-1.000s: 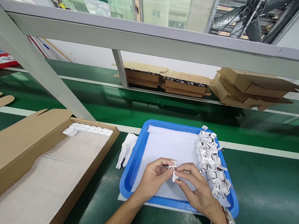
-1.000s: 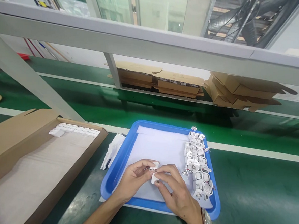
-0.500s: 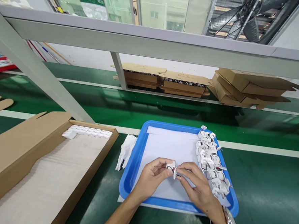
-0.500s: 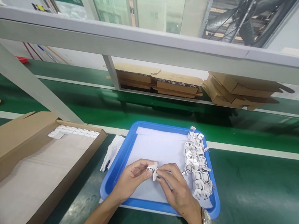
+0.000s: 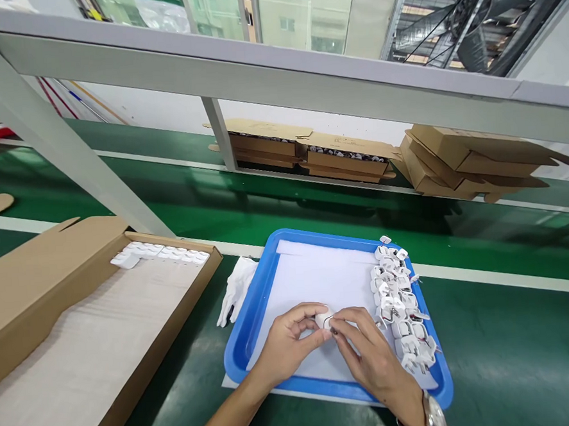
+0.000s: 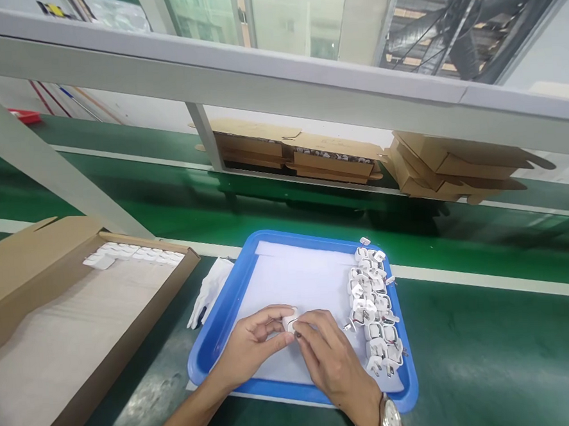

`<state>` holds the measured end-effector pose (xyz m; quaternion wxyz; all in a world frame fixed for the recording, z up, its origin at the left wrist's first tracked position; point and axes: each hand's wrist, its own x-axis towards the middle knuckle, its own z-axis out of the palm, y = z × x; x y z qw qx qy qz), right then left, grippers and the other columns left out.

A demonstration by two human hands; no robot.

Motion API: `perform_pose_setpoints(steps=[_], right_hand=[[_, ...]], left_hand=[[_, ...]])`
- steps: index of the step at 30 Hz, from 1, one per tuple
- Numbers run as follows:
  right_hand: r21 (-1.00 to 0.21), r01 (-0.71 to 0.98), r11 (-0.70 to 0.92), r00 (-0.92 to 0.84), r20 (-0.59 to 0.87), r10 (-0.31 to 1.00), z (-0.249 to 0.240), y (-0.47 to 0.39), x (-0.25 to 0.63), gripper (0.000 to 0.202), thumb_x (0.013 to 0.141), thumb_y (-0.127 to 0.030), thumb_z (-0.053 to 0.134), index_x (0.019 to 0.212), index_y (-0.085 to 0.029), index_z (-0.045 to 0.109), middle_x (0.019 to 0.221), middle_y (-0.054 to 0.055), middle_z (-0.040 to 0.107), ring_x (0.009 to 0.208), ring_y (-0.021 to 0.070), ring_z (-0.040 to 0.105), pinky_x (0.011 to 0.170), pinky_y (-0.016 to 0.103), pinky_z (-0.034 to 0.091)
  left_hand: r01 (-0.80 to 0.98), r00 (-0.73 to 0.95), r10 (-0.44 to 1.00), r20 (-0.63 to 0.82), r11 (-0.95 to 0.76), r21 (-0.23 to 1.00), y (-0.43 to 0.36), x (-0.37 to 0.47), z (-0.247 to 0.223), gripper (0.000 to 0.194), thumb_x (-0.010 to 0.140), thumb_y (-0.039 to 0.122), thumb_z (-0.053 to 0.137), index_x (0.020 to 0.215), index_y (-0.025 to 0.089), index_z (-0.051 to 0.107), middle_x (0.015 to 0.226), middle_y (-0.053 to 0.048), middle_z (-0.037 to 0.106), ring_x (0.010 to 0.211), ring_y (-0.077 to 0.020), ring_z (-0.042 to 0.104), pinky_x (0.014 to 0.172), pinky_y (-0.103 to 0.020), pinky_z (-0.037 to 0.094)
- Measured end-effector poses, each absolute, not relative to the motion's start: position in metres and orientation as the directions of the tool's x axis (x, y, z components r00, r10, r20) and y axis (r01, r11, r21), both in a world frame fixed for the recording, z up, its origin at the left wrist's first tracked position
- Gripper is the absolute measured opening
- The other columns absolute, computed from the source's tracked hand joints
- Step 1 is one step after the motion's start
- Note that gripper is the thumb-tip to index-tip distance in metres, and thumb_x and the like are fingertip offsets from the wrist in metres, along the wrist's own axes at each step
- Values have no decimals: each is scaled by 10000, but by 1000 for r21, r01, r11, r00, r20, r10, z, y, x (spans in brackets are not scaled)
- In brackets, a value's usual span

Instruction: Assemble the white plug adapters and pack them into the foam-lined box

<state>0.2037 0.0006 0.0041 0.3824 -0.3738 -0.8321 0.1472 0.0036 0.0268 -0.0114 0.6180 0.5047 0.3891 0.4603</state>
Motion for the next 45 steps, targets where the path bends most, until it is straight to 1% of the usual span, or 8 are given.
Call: perform_pose_setpoints(steps=[6,11,16,21,25,32,39,45], right_hand=[[-538,482,691,-433,539,722,11,-2,204,526,948,10,557,1412,-233,520,1201,150,622,1130,288,600,909,475,583],[-605,445,660,-415,513,751,12,-3,203,475,965,-21,556,1381,-249,548,1198,139,614,1131,269,613,918,444,584],[-850,325,414,-331,308,892,11,3,211,313,997,-199,630,1296,-292,615,1278,97,613,1237,237,611,1053,417,553],[-963,161,216,-348,149,926,12,6,211,357,1012,-304,631,1367,-297,607,1305,77,664,1259,232,636,1110,437,534],[-979,103,174,-330,131,935,13,4,207,346,1004,-301,649,1350,-294,649,1254,72,696,1216,238,662,1086,438,544],[-962,153,226,-297,174,939,9,2,204,352,1016,-270,629,1361,-340,648,1230,58,692,1179,211,659,1044,357,537],[-990,67,128,-301,102,948,6,0,199,341,1024,-297,619,1357,-362,647,1262,37,676,1215,191,644,1061,324,528],[-997,69,17,-188,3,982,-1,1,198,342,962,-395,695,1271,-250,676,1120,67,724,1062,212,700,980,367,581]], left_hand=[[-258,320,947,30,56,964,27,1,-9,263,795,267,855,1045,193,820,1185,-121,724,1100,-254,702,900,-315,596],[-260,295,954,61,19,965,25,1,-7,149,835,260,822,965,188,801,1143,-117,737,1044,-241,727,874,-317,614],[-214,298,951,81,-16,977,21,3,-3,131,897,259,763,1010,198,786,1174,-124,741,1015,-238,737,865,-324,621],[-237,351,914,201,-121,964,22,0,0,153,919,218,734,1046,230,818,1164,-119,697,1058,-247,715,836,-324,626],[-246,395,889,230,-139,959,23,-2,1,195,926,195,727,1089,255,816,1141,-110,702,1064,-242,716,857,-333,625],[-235,349,890,292,-219,947,18,2,-6,173,962,180,675,1094,230,774,1132,-103,662,1029,-219,720,846,-330,634],[-176,294,911,289,-245,953,13,5,-8,162,981,182,646,1092,221,757,1122,-101,650,974,-200,726,826,-311,632],[-241,295,929,222,-153,958,17,8,-13,156,961,214,686,1096,220,764,1145,-103,664,1048,-218,717,880,-327,634]])
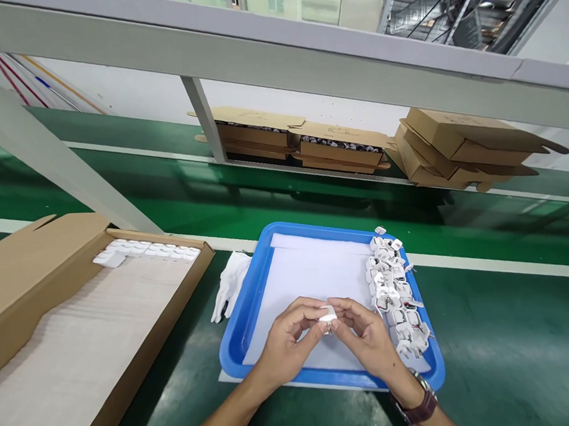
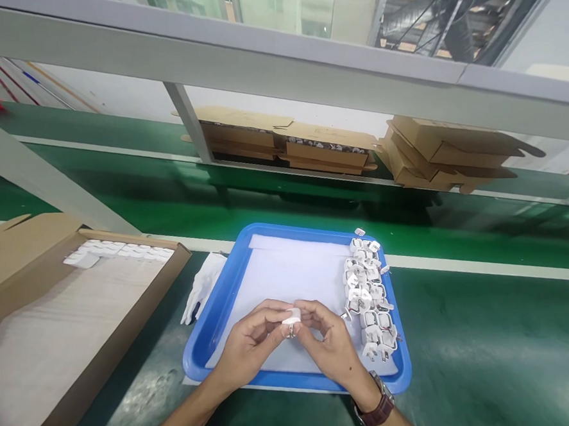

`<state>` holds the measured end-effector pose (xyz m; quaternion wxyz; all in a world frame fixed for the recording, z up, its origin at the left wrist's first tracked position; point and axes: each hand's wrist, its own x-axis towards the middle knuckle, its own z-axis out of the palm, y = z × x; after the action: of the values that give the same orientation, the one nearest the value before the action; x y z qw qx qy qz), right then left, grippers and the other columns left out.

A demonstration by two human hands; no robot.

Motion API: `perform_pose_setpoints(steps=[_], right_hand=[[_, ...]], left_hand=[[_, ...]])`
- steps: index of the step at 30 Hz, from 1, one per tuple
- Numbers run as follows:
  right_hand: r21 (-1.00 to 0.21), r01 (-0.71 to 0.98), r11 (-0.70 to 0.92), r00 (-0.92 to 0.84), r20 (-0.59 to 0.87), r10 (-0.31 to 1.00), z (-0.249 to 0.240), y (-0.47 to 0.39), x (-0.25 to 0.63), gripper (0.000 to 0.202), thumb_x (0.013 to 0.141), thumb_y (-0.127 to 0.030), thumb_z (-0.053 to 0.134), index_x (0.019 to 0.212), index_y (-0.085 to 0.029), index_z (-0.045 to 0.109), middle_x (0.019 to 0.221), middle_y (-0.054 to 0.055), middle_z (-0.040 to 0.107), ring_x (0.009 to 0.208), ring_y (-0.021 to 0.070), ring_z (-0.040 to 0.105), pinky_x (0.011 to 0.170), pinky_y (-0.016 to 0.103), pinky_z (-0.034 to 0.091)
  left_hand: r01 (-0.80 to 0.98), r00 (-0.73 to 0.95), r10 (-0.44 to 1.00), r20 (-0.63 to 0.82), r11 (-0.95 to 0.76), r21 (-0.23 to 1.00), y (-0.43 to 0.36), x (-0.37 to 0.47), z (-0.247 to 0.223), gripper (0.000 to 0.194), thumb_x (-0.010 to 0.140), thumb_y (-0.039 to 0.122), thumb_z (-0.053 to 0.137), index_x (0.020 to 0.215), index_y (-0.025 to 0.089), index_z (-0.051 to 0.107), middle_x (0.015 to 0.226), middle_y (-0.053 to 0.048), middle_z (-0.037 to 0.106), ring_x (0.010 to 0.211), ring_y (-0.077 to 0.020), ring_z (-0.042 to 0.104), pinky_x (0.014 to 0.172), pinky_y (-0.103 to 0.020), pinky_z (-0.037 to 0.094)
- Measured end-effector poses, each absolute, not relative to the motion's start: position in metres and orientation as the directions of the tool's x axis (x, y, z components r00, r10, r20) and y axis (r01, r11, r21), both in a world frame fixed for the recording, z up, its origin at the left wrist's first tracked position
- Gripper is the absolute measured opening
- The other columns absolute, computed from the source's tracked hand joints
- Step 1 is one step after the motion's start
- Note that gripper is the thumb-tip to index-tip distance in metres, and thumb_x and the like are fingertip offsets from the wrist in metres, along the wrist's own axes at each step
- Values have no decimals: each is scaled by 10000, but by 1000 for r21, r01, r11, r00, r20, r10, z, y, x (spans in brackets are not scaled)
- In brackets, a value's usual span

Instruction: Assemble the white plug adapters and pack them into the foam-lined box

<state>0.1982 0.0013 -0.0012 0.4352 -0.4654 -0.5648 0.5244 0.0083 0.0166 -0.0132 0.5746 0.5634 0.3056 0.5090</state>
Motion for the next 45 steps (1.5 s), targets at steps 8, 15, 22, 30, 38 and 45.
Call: perform_pose_setpoints(steps=[8,15,22,30,38,45], right_hand=[[-990,111,81,-154,63,986,-6,3,198,340,1004,-367,625,1333,-283,626,1198,68,666,1124,218,667,1007,394,571],[-909,295,295,-254,223,941,6,-1,199,347,1052,-226,523,1362,-329,637,1218,67,625,1156,197,631,994,347,546],[-839,362,407,-275,321,906,6,1,201,322,1034,-184,554,1328,-291,628,1198,73,647,1125,200,647,970,348,547],[-811,404,424,-68,436,898,-1,1,207,82,998,-213,601,1073,-245,605,1072,74,684,1019,215,692,874,365,597],[-639,523,564,-50,638,768,-7,-3,211,62,982,-264,636,947,-256,686,920,44,767,835,218,760,762,301,621],[-516,558,649,-203,674,710,-14,-12,223,234,994,-434,612,1084,-267,749,985,64,812,857,265,801,714,294,673]], left_hand=[[-174,407,906,117,-49,984,16,10,-11,424,889,223,758,1302,252,664,1412,-123,562,1270,-289,622,999,-381,588],[22,302,953,18,-26,999,12,14,-17,477,907,264,711,1351,251,537,1219,-80,697,1050,-217,708,888,-349,611],[108,321,942,98,-139,984,12,12,-19,402,940,230,651,1338,276,612,1309,-65,689,1189,-236,664,1029,-379,563],[-2,219,951,220,-225,974,17,14,-20,354,887,222,710,1237,222,661,1256,-105,647,1150,-248,668,965,-366,597],[283,73,943,324,-331,900,8,-12,26,356,828,204,757,1177,234,693,1101,-72,702,855,-190,653,842,-352,584],[807,-176,933,314,-46,588,28,-140,81,325,912,348,663,1223,260,694,1193,-56,685,1048,-239,665,897,-327,569]])
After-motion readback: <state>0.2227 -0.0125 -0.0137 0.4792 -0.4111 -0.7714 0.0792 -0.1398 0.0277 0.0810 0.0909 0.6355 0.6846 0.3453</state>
